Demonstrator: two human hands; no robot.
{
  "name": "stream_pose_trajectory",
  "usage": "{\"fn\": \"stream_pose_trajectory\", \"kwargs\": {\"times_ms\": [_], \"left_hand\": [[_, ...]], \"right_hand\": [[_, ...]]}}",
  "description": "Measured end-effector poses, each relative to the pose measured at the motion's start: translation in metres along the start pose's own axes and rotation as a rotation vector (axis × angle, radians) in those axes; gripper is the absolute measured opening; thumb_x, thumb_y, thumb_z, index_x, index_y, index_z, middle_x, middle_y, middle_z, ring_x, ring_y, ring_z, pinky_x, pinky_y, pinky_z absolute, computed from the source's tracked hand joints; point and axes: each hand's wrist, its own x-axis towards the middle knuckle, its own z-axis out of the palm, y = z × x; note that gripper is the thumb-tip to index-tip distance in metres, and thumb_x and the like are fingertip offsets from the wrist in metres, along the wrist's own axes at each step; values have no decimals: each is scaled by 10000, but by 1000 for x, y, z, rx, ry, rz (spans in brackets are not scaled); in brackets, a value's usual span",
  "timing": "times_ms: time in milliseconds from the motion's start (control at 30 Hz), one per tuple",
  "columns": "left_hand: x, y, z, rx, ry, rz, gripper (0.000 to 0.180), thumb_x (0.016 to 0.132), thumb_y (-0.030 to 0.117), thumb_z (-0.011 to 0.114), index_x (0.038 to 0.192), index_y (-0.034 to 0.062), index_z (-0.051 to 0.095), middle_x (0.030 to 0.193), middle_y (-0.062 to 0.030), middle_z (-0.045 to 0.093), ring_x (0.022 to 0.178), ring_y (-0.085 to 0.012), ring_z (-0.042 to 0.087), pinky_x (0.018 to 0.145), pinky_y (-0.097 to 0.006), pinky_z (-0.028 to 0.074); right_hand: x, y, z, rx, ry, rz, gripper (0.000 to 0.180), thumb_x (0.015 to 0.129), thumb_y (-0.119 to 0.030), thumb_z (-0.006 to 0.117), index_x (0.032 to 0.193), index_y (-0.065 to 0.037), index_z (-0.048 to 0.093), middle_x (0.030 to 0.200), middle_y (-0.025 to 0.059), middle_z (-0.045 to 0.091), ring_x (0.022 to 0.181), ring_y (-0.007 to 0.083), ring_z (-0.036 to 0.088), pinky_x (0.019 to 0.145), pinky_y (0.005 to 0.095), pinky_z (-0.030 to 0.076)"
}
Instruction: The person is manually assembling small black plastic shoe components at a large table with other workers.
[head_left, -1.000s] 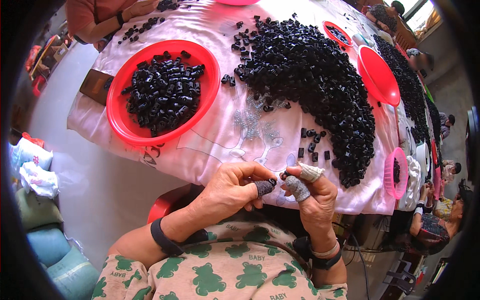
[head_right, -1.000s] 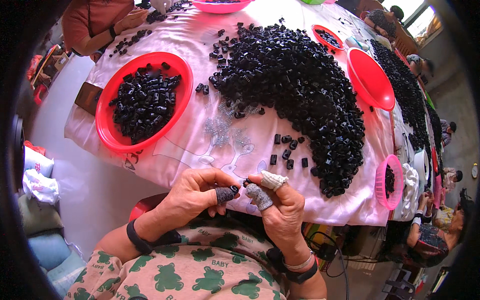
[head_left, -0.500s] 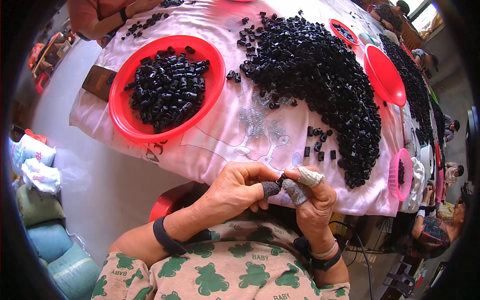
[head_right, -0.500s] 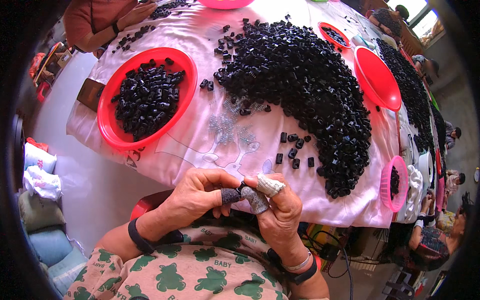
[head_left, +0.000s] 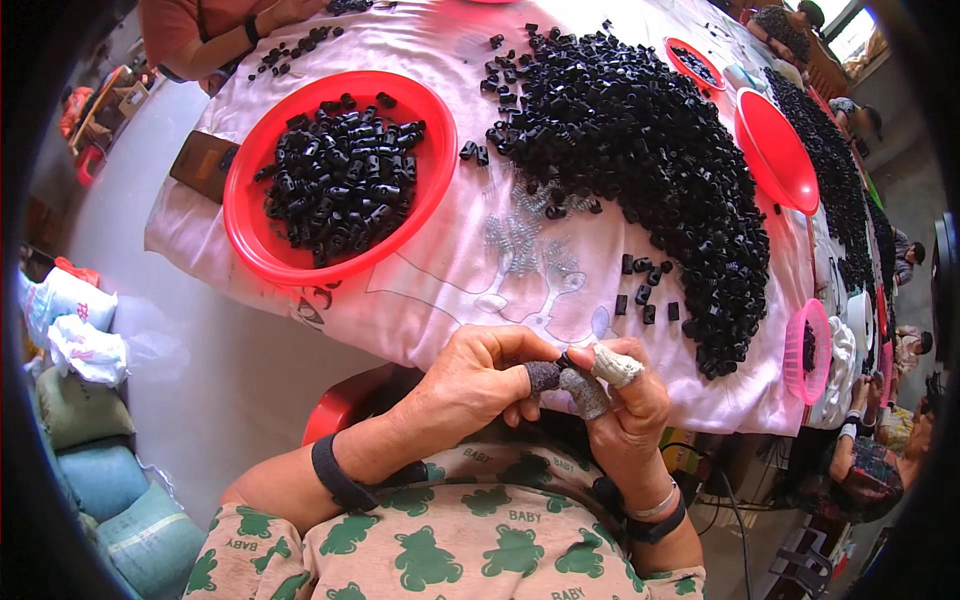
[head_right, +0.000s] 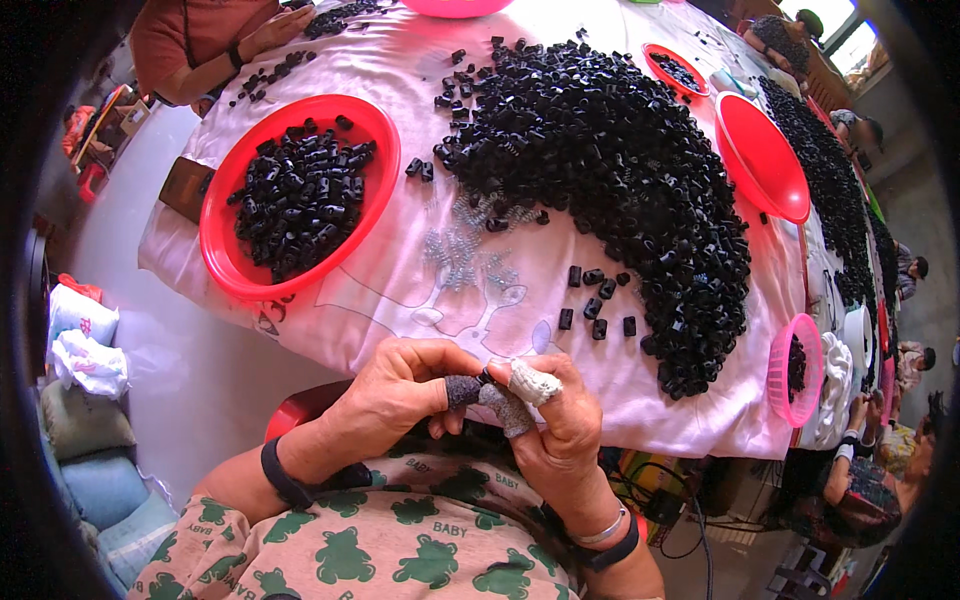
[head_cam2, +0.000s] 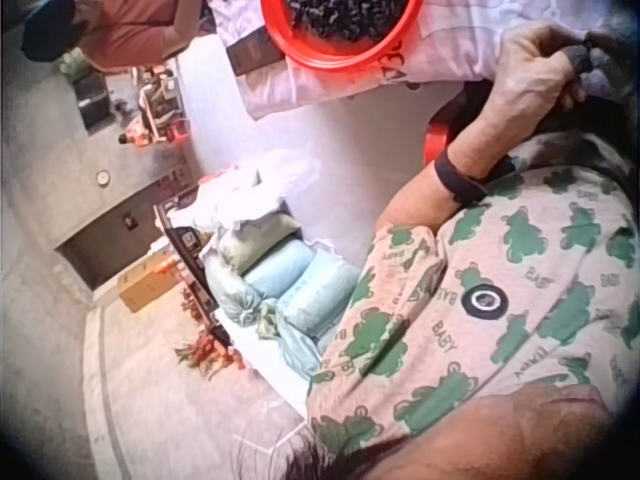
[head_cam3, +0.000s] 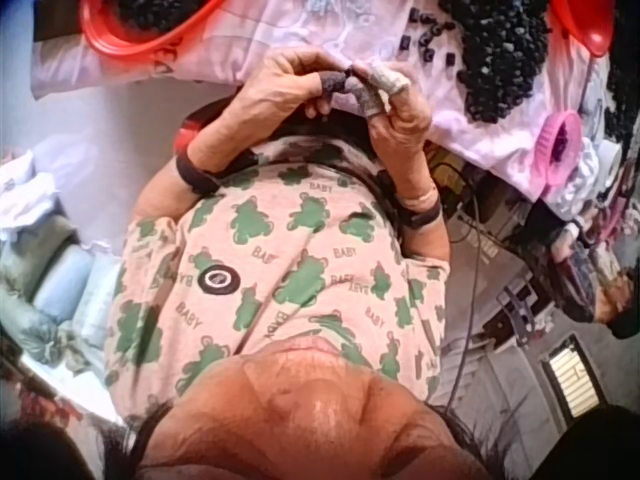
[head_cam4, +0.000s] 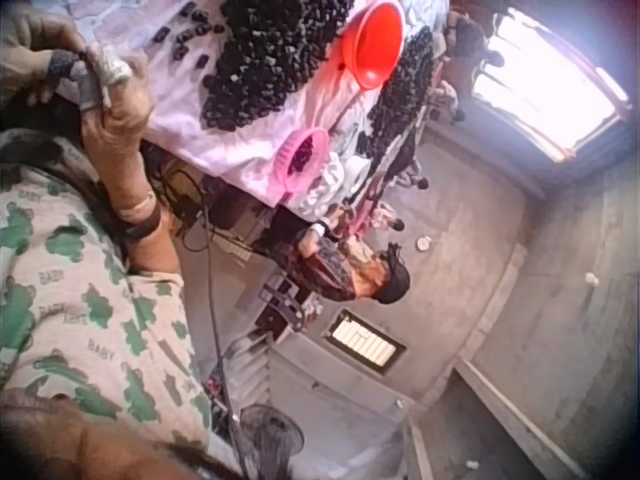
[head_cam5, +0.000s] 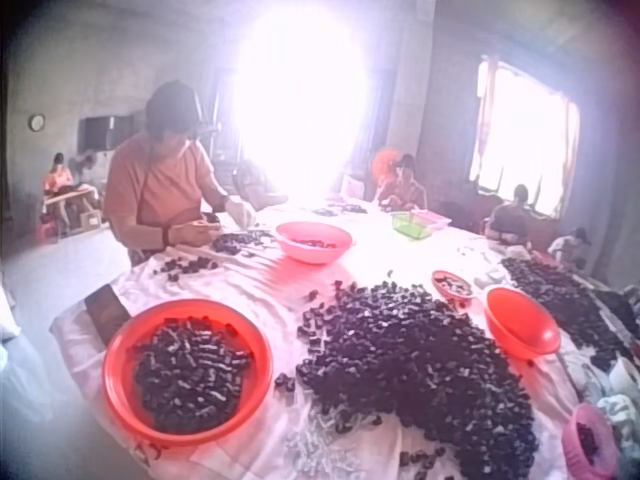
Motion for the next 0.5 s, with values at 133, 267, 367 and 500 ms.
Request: {"fn": "stream_pose_trajectory", "kwargs": {"times_ms": [133, 267, 367, 500], "left_hand": [[-1, 0, -7, -37, -18, 2, 201, 910, 146, 649, 1051, 3, 658, 821, -19, 654, 604, -50, 564, 511, -174, 425], [0, 1, -3, -84, -33, 35, 199, 906, 158, 658, 1039, 10, 669, 840, -7, 663, 589, -44, 537, 512, -173, 406], [1, 0, -1, -68, -19, 24, 197, 904, 163, 661, 1028, 10, 674, 854, 0, 669, 595, -45, 531, 532, -175, 417], [2, -2, -2, -24, -8, 46, 191, 904, 162, 660, 1030, 20, 676, 832, 13, 653, 607, -39, 519, 545, -175, 416]], "right_hand": [[1, -8, 3, 5, -54, 53, 454, 717, 53, 746, 1151, -50, 659, 964, 100, 610, 824, 211, 649, 704, 298, 536], [2, -12, 4, -111, -26, -30, 484, 699, 37, 765, 1163, -45, 651, 963, 106, 602, 818, 218, 649, 676, 298, 541], [4, -11, 4, -219, -25, -161, 514, 676, 26, 784, 1165, -40, 643, 960, 107, 596, 797, 229, 646, 657, 304, 545], [3, -9, 5, -250, -28, -152, 517, 651, 30, 788, 1142, -34, 640, 961, 111, 590, 783, 249, 644, 651, 326, 545]]}}
